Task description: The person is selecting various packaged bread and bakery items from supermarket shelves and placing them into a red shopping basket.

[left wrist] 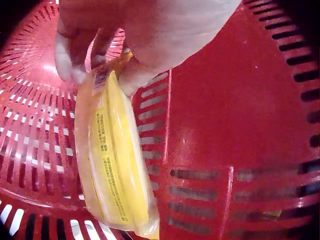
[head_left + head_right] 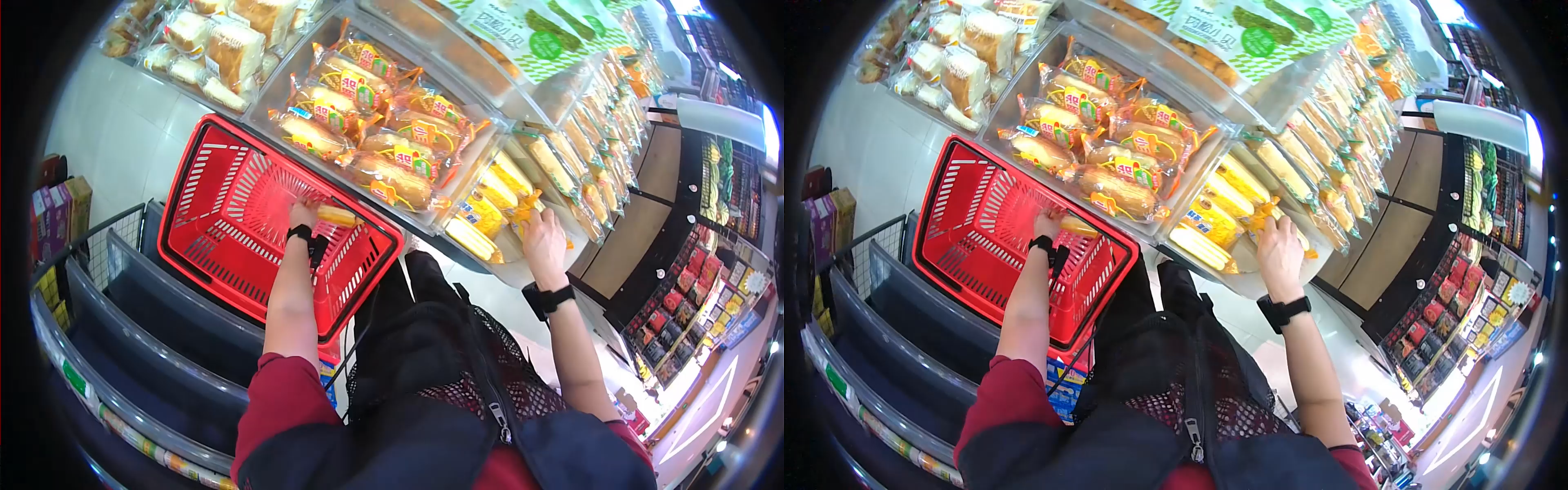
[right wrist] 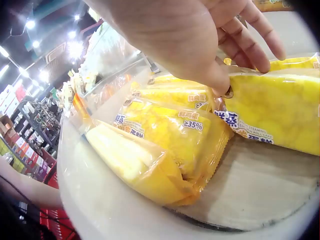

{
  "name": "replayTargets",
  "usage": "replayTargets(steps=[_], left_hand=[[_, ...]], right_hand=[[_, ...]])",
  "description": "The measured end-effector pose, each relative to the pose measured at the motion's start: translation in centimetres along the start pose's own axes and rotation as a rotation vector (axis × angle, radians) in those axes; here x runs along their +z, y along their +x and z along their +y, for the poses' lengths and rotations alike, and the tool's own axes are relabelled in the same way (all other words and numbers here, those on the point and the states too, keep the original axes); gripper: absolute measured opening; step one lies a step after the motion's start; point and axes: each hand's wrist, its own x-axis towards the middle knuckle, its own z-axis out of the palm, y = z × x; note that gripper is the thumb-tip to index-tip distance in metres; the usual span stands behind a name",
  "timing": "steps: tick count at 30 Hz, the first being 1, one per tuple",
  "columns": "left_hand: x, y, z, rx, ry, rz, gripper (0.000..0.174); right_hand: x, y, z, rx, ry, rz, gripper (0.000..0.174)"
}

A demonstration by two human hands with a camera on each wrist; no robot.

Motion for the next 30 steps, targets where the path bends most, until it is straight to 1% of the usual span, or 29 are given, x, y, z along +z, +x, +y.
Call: replayTargets(steps=[1, 3, 5, 6, 7, 9, 11, 12, 13, 15, 16, 17, 18, 19, 20, 21, 23, 25, 27, 29, 30], left_hand=[[-0.2, -0.1, -1.0, -0.033, -0.250, -0.090, 0.022], [-0.2, -1.4, -2.8, -0.074, -0.307, -0.030, 0.017], [-0.6, -3.3, -3.4, -0.055, -0.267, 0.142, 0.016], [-1.8, -4.9, -2.7, 0.002, -0.225, 0.242, 0.018], [-3.6, -6.7, -1.5, -0.028, -0.180, 0.301, 0.019], [-7.9, -11.1, 1.5, -0.029, -0.285, 0.450, 0.019], [-12.1, -15.2, 3.6, 0.004, -0.240, 0.544, 0.018], [-13.2, -16.0, 2.3, 0.025, -0.405, 0.549, 0.020], [-15.6, -18.7, 4.7, -0.018, -0.441, 0.616, 0.023], [-20.2, -23.9, 9.8, -0.028, -0.680, 0.610, 0.024], [-21.8, -26.1, 11.7, 0.022, -0.733, 0.604, 0.023], [-23.1, -28.1, 13.8, 0.073, -0.788, 0.595, 0.021], [-24.4, -30.2, 16.8, 0.055, -0.839, 0.552, 0.020], [-24.9, -31.8, 19.6, 0.070, -0.833, 0.562, 0.020], [-25.1, -33.1, 22.3, 0.160, -0.882, 0.441, 0.019], [-24.9, -34.3, 25.1, 0.250, -0.926, 0.318, 0.019], [-23.6, -35.8, 31.0, 0.326, -0.897, 0.168, 0.019], [-20.8, -35.8, 35.3, 0.417, -0.841, 0.018, 0.019], [-17.6, -36.4, 39.9, 0.407, -0.856, -0.130, 0.018], [-13.6, -35.2, 42.2, 0.488, -0.712, -0.160, 0.021], [-12.3, -34.7, 43.2, 0.461, -0.647, -0.227, 0.022]], right_hand=[[0.0, 0.1, 0.1, 0.004, 0.002, 0.013, 0.020], [-0.1, 0.2, 0.4, -0.028, 0.027, 0.035, 0.020], [-0.2, -0.2, 1.0, -0.024, 0.029, 0.054, 0.021], [-0.2, -0.3, 1.4, -0.053, 0.048, 0.062, 0.020], [-0.3, -0.5, 1.8, -0.082, 0.066, 0.070, 0.020], [-0.2, -0.7, 2.8, -0.097, 0.107, 0.083, 0.021], [-0.3, -0.7, 3.7, -0.210, 0.132, 0.108, 0.021], [-0.9, -0.8, 4.5, -0.250, 0.147, 0.021, 0.024], [-2.0, -1.0, 5.2, -0.246, 0.163, 0.034, 0.024], [-5.4, -1.7, 6.5, -0.153, 0.345, -0.162, 0.030], [-7.5, -2.4, 6.8, -0.109, 0.408, -0.197, 0.040], [-8.6, -3.3, 7.3, -0.112, 0.419, -0.184, 0.040], [-9.5, -4.1, 7.8, -0.184, 0.537, -0.048, 0.043], [-10.5, -5.0, 8.0, -0.257, 0.652, 0.091, 0.046], [-12.0, -6.1, 7.6, -0.285, 0.776, 0.124, 0.050], [-13.4, -7.2, 7.2, -0.285, 0.786, 0.137, 0.050], [-15.4, -9.3, 6.5, -0.536, 0.824, 0.296, 0.051], [-16.3, -10.9, 6.1, -0.526, 0.808, 0.331, 0.052], [-15.8, -11.8, 7.7, -0.510, 0.789, 0.361, 0.052], [-12.9, -11.6, 9.4, -0.399, 0.695, 0.196, 0.053], [-11.7, -11.5, 10.3, -0.357, 0.721, 0.188, 0.046]])
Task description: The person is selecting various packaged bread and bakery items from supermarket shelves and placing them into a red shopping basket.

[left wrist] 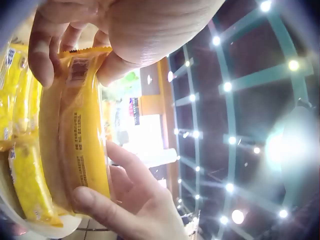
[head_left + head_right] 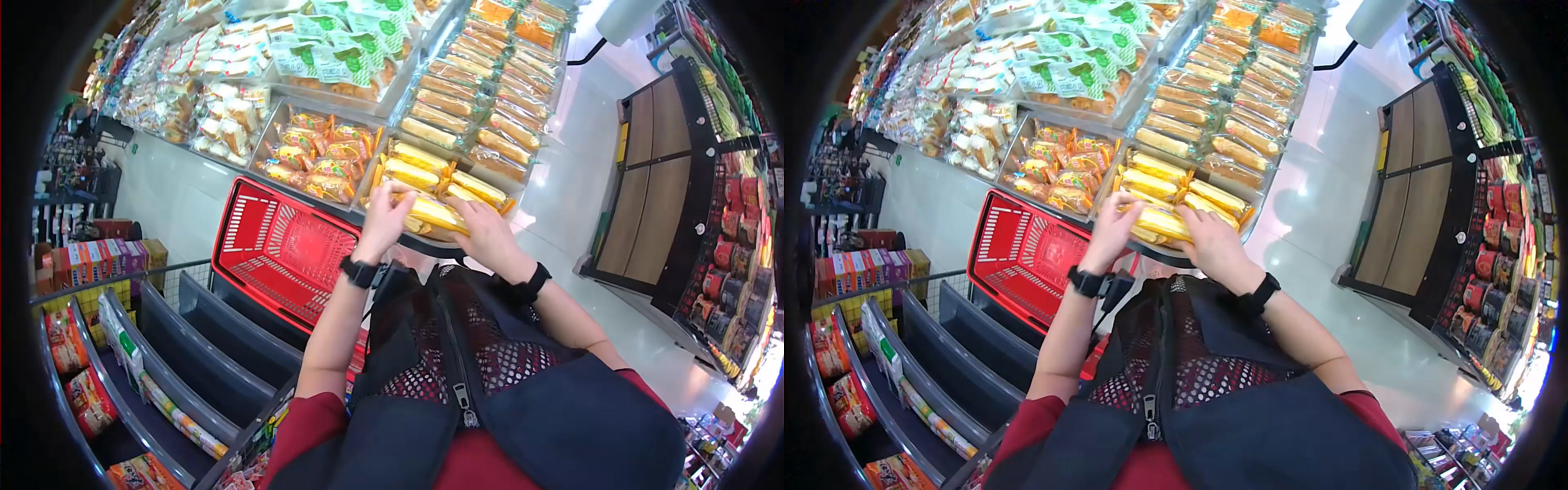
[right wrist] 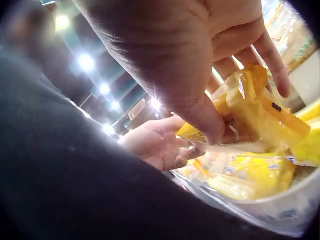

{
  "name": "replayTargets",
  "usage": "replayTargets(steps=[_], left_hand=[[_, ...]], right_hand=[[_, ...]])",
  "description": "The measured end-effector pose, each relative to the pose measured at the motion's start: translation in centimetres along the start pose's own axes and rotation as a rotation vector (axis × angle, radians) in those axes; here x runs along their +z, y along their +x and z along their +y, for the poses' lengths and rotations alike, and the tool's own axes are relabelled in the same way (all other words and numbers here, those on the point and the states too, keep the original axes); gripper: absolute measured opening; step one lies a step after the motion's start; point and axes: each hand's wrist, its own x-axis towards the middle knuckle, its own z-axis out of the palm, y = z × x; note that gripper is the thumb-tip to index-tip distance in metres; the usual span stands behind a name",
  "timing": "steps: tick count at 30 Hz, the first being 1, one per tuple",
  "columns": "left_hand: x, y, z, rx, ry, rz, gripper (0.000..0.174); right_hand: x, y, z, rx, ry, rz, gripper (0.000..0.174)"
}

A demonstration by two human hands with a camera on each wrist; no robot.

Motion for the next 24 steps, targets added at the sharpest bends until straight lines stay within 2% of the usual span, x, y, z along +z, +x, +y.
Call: replayTargets(steps=[1, 2, 5, 6, 8, 12, 14, 15, 17, 21, 23, 24], left_hand=[[1.0, 1.1, -0.5, -0.055, 0.045, -0.064, 0.024], [2.0, 2.8, -3.2, 0.100, 0.210, -0.052, 0.025], [4.4, 3.5, -4.1, 0.190, 0.599, -0.073, 0.030], [5.0, 3.2, -3.2, 0.192, 0.607, -0.074, 0.030], [5.7, 2.8, -1.5, -0.039, 0.807, -0.133, 0.029], [6.2, 3.5, -1.5, 0.072, 0.818, -0.109, 0.029], [6.2, 4.6, -3.0, 0.204, 0.834, -0.150, 0.027], [6.0, 4.7, -2.9, 0.205, 0.841, -0.146, 0.027], [5.4, 4.4, -2.7, 0.139, 0.819, -0.266, 0.026], [5.1, 3.5, -2.1, 0.109, 0.740, -0.277, 0.026], [5.5, 4.2, -2.8, 0.144, 0.784, -0.261, 0.028], [6.0, 4.2, -2.2, 0.081, 0.866, -0.266, 0.029]], right_hand=[[0.4, -0.3, 1.5, 0.002, 0.004, 0.012, 0.046], [0.8, -0.7, 3.1, 0.053, -0.029, -0.042, 0.043], [1.7, -1.5, 6.2, 0.119, -0.074, -0.093, 0.036], [1.7, -1.6, 6.5, 0.115, -0.090, -0.091, 0.034], [1.9, -1.5, 7.2, 0.111, -0.100, -0.083, 0.032], [2.8, -0.7, 7.6, 0.103, -0.301, -0.080, 0.020], [3.0, -0.4, 7.7, 0.078, -0.393, -0.076, 0.017], [3.0, -0.4, 7.5, 0.064, -0.458, -0.092, 0.016], [3.0, -0.4, 7.0, 0.046, -0.519, -0.103, 0.016], [3.1, -0.5, 7.3, -0.024, -0.570, -0.094, 0.017], [3.5, 0.0, 7.8, -0.018, -0.592, -0.107, 0.017], [3.5, 0.3, 8.1, -0.033, -0.570, -0.106, 0.017]])
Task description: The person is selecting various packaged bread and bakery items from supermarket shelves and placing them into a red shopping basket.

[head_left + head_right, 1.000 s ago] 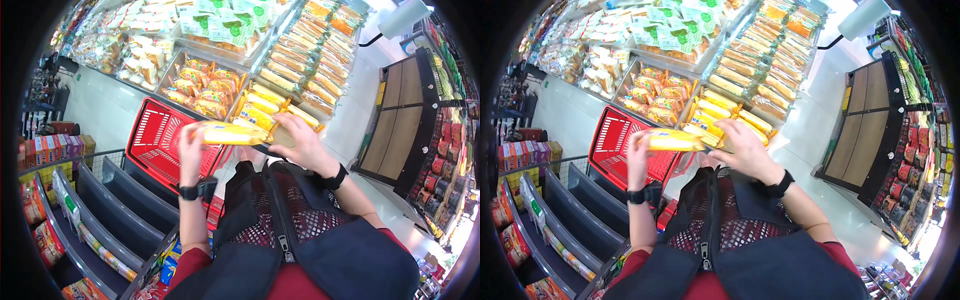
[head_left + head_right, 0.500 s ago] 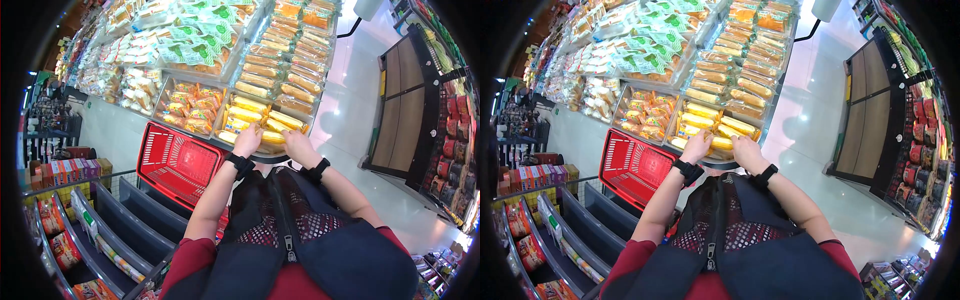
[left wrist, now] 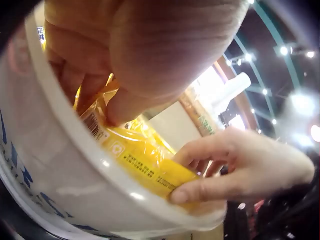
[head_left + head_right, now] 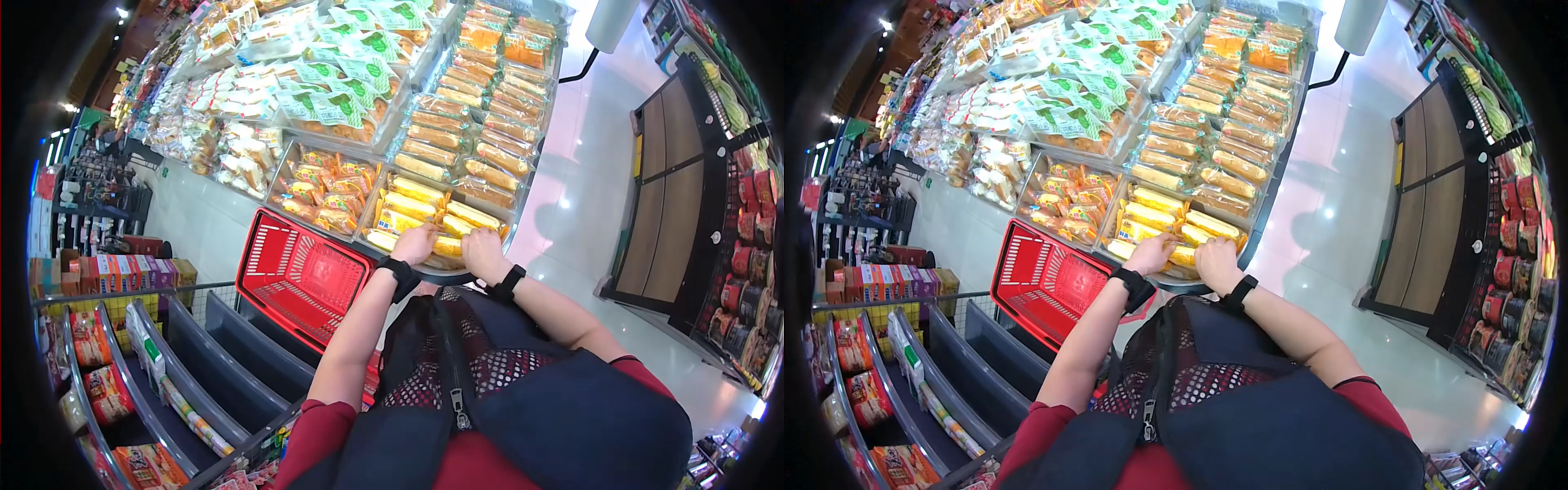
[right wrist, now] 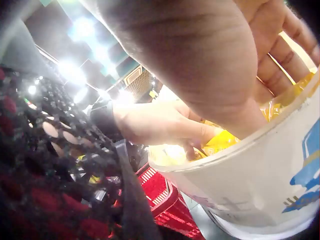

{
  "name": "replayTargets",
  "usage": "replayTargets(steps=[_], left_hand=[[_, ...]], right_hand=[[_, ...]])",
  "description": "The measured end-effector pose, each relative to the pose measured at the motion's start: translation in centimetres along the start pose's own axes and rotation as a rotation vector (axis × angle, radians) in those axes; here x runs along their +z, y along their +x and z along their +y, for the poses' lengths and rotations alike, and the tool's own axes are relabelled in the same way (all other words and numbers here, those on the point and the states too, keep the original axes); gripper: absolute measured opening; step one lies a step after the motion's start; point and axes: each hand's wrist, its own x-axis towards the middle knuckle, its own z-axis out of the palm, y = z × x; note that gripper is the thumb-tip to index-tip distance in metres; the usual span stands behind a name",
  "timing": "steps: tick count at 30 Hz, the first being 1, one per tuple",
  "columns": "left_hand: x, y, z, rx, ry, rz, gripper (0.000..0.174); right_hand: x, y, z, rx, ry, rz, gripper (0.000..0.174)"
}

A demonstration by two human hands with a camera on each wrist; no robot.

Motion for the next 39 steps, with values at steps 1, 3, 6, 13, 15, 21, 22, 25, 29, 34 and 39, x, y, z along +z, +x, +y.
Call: replayTargets(steps=[1, 3, 6, 13, 15, 21, 22, 25, 29, 34, 39], left_hand=[[-0.1, 0.1, 0.7, -0.064, 0.072, -0.036, 0.031], [0.2, -0.3, 0.7, -0.091, 0.108, -0.040, 0.032], [0.6, -1.1, -1.1, 0.053, -0.099, 0.002, 0.034], [-3.8, -12.4, -2.2, -0.037, -0.489, 0.656, 0.032], [-3.2, -15.9, -5.0, -0.197, -0.518, 0.880, 0.032], [6.2, -25.7, -15.9, -0.807, -0.192, 0.616, 0.058], [8.0, -27.1, -16.7, -0.798, -0.123, 0.582, 0.061], [10.8, -29.6, -17.1, -0.828, -0.011, 0.452, 0.065], [12.0, -30.9, -17.2, -0.845, 0.026, 0.470, 0.065], [11.5, -30.6, -18.6, -0.838, -0.017, 0.408, 0.062], [9.8, -30.2, -20.0, -0.737, -0.145, 0.480, 0.057]], right_hand=[[0.1, 0.2, 0.1, -0.007, -0.005, 0.005, 0.017], [0.3, 0.2, 0.1, 0.008, 0.055, -0.061, 0.017], [0.4, -0.3, 0.5, -0.045, 0.090, -0.050, 0.017], [-2.9, -2.7, 2.4, -0.085, 0.497, -0.016, 0.029], [-3.7, -3.7, 2.6, -0.076, 0.560, 0.071, 0.027], [-3.6, -5.5, 0.7, -0.130, 0.651, 0.152, 0.025], [-3.5, -5.4, 0.2, -0.130, 0.642, 0.175, 0.025], [-3.5, -5.4, -1.0, -0.162, 0.638, 0.196, 0.024], [-4.1, -4.8, -1.7, -0.178, 0.633, 0.183, 0.022], [-6.1, -2.3, -3.2, -0.187, 0.676, 0.154, 0.022], [-10.4, 8.4, -6.0, -0.273, 0.634, 0.406, 0.031]])
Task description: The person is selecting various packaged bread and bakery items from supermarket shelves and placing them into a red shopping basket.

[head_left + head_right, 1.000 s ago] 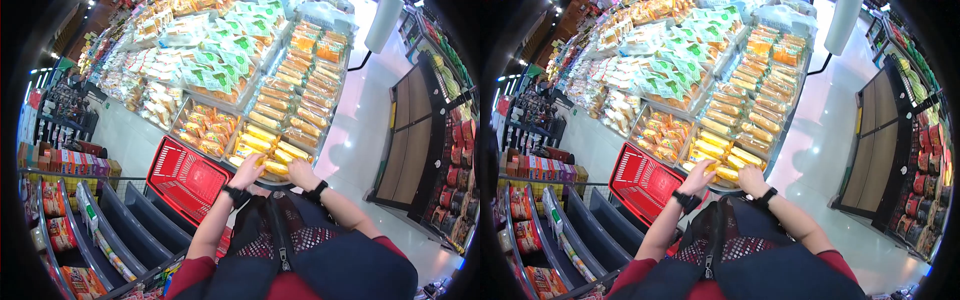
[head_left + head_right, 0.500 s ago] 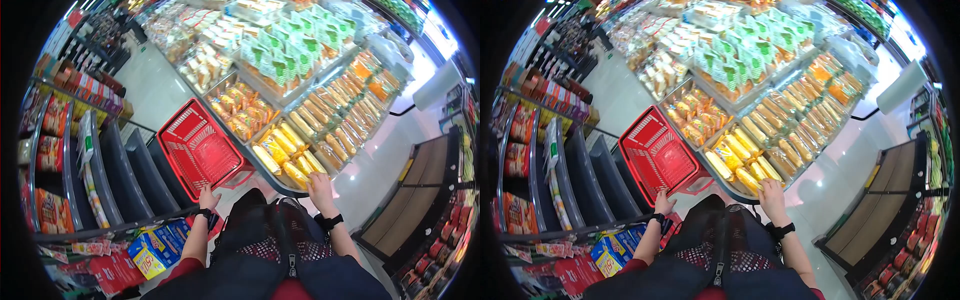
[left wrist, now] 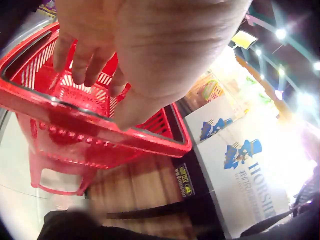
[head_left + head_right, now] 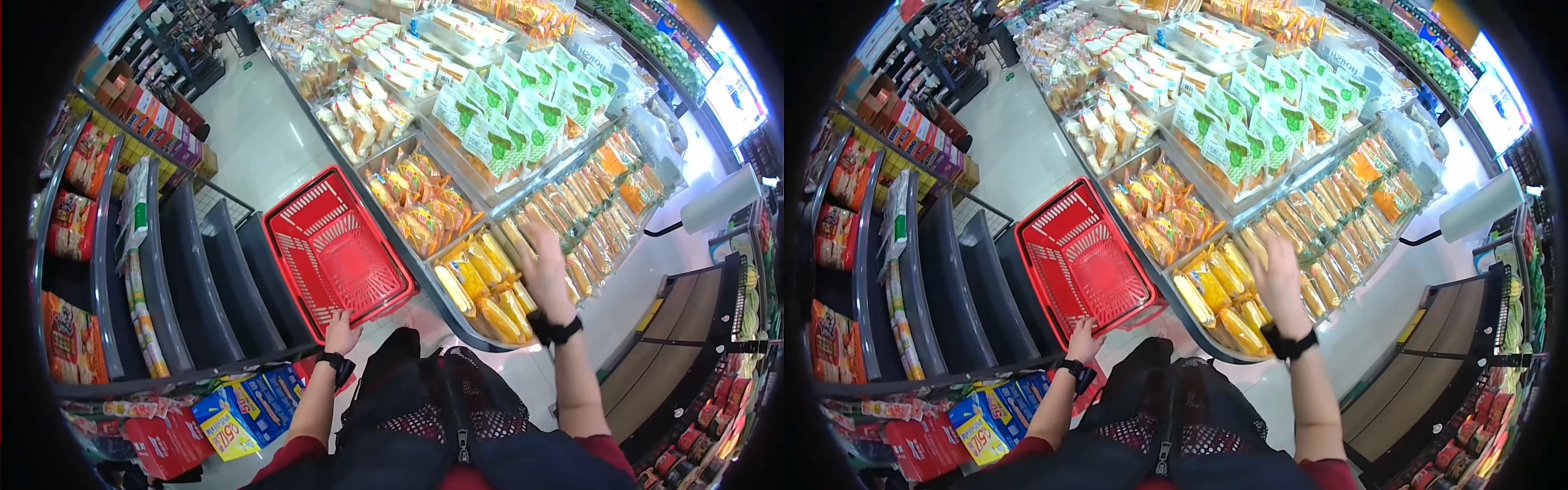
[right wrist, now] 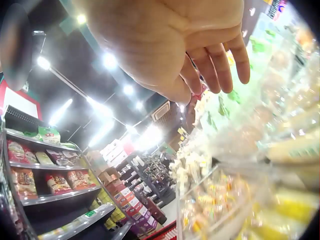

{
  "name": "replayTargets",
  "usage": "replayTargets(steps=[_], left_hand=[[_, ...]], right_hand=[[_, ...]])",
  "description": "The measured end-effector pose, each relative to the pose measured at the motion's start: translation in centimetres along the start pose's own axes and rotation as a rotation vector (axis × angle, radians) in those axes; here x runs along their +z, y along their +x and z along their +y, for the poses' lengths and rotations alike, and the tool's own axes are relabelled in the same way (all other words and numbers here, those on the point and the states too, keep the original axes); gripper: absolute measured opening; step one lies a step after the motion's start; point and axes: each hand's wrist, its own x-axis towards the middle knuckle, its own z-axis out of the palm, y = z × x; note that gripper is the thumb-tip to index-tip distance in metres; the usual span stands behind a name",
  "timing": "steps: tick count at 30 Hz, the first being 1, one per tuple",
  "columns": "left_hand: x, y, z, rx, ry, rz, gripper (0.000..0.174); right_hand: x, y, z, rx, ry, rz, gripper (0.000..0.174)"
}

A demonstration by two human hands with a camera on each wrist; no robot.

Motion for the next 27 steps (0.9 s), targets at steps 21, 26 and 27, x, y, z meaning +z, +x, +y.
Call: replayTargets(steps=[21, 26, 27], left_hand=[[-23.5, 13.5, 12.5, 0.753, -0.558, 0.414, 0.058], [-25.1, 12.3, 15.2, 0.965, -0.197, 0.666, 0.063], [-24.8, 12.3, 14.8, 0.890, -0.040, 0.618, 0.059]], right_hand=[[8.4, 16.7, -13.3, -0.253, -0.194, -0.032, 0.012], [13.9, 13.5, -16.3, -0.361, 0.123, -0.214, 0.017], [15.2, 13.1, -16.4, -0.368, 0.153, -0.287, 0.015]])
